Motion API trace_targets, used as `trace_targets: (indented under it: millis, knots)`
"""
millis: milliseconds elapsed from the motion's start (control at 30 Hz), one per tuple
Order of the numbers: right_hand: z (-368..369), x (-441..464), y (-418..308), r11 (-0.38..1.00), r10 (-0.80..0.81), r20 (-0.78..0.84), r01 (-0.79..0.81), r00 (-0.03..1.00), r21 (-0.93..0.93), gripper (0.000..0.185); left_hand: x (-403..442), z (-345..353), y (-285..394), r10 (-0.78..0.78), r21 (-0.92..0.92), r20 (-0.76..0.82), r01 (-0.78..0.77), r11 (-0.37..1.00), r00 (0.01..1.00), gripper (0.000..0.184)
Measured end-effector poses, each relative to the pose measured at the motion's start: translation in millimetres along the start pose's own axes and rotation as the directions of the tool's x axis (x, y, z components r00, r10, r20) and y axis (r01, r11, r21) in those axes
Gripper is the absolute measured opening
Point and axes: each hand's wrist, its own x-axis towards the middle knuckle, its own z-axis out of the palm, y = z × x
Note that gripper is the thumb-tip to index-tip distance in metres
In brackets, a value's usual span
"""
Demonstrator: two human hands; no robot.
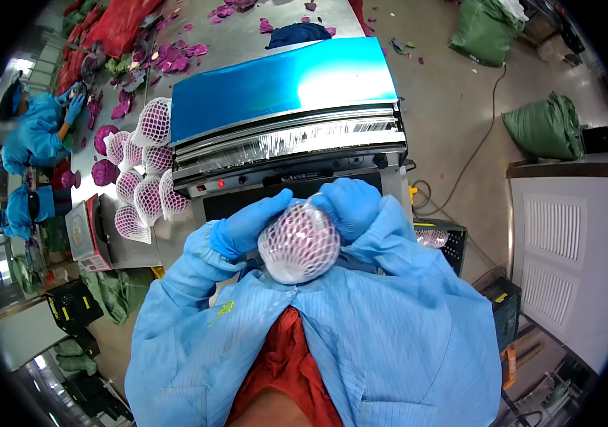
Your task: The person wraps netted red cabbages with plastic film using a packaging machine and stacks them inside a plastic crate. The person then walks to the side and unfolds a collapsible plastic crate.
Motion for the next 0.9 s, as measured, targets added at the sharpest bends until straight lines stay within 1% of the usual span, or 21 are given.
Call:
trace_targets:
  millis: [67,100,133,167,200,233,267,300,333,433,467,500,567,600,700,733,833,867,900]
  knots:
    - [0,6,0,0.998,-0.064,0.033,0.064,0.997,-0.009,0.016,0,-2,-8,0.141,0.173,0.094,-0.156,0.973,0.986,0.057]
    - [-3,10,3,0.996,-0.084,0.071,0.082,0.994,0.041,0.016,0,-2,-9,0.202,0.252,0.153,-0.235,0.939,0.967,0.062]
    - [-6,13,6,0.991,-0.103,0.109,0.093,0.989,0.091,0.016,-1,-2,-7,0.108,0.258,0.118,-0.136,0.956,0.987,0.076]
    - [-10,16,9,0.985,-0.119,0.145,0.099,0.982,0.142,0.016,-1,-2,-10,0.097,0.301,0.136,-0.134,0.944,0.986,0.076]
    - [-17,21,9,0.958,-0.202,0.135,0.167,0.970,0.232,0.020,0,-4,-14,0.089,0.344,0.155,-0.138,0.929,0.984,0.077]
    - [-22,24,9,0.961,-0.243,0.169,0.214,0.955,0.173,0.021,2,-5,-16,0.083,0.385,0.175,-0.145,0.912,0.981,0.077]
    - [-27,25,9,0.958,-0.282,0.209,0.263,0.936,0.117,0.022,3,-6,-18,0.042,0.345,0.197,-0.109,0.932,0.980,0.081]
    - [-30,27,9,0.948,-0.318,0.255,0.312,0.913,0.066,0.023,6,-4,-19,0.029,0.370,0.213,-0.108,0.923,0.977,0.081]
    - [-30,33,8,0.944,-0.330,0.313,0.320,0.891,0.084,0.023,8,-3,-19,0.018,0.396,0.229,-0.110,0.911,0.973,0.081]
    - [-13,39,6,0.897,-0.435,0.380,0.361,0.816,0.254,0.021,15,5,-24,0.008,0.441,0.265,-0.128,0.888,0.964,0.083]
    - [-12,37,3,0.905,-0.415,0.393,0.331,0.821,0.266,0.019,16,8,-24,0.008,0.454,0.275,-0.137,0.880,0.961,0.084]
    - [-7,32,6,0.909,-0.369,0.394,0.237,0.842,0.344,0.019,16,10,-25,-0.007,0.439,0.247,-0.105,0.892,0.969,0.086]
    - [5,18,13,0.872,-0.266,0.406,0.039,0.874,0.488,0.021,12,13,-31,-0.048,0.407,0.194,-0.036,0.913,0.980,0.088]
    - [5,14,12,0.830,-0.143,0.514,-0.180,0.846,0.528,0.022,10,15,-33,-0.041,0.406,0.211,-0.050,0.912,0.977,0.084]
    - [3,7,8,0.806,-0.067,0.480,-0.237,0.874,0.543,0.019,16,17,-50,-0.057,0.158,0.116,0.039,0.987,0.992,0.081]
    - [0,6,3,0.754,0.016,0.495,-0.336,0.869,0.565,0.016,12,24,-51,0.075,0.384,0.122,-0.117,0.916,0.990,0.075]
    - [2,-1,-3,0.651,0.106,0.531,-0.462,0.841,0.602,0.015,8,33,-51,0.080,0.511,0.157,-0.151,0.846,0.984,0.059]
    - [3,-3,-5,0.635,0.112,0.528,-0.469,0.842,0.614,0.014,8,34,-54,0.092,0.525,0.146,-0.156,0.837,0.985,0.057]
    - [3,-3,-6,0.572,0.129,0.598,-0.552,0.791,0.606,0.014,6,34,-58,0.081,0.499,0.144,-0.144,0.854,0.986,0.056]
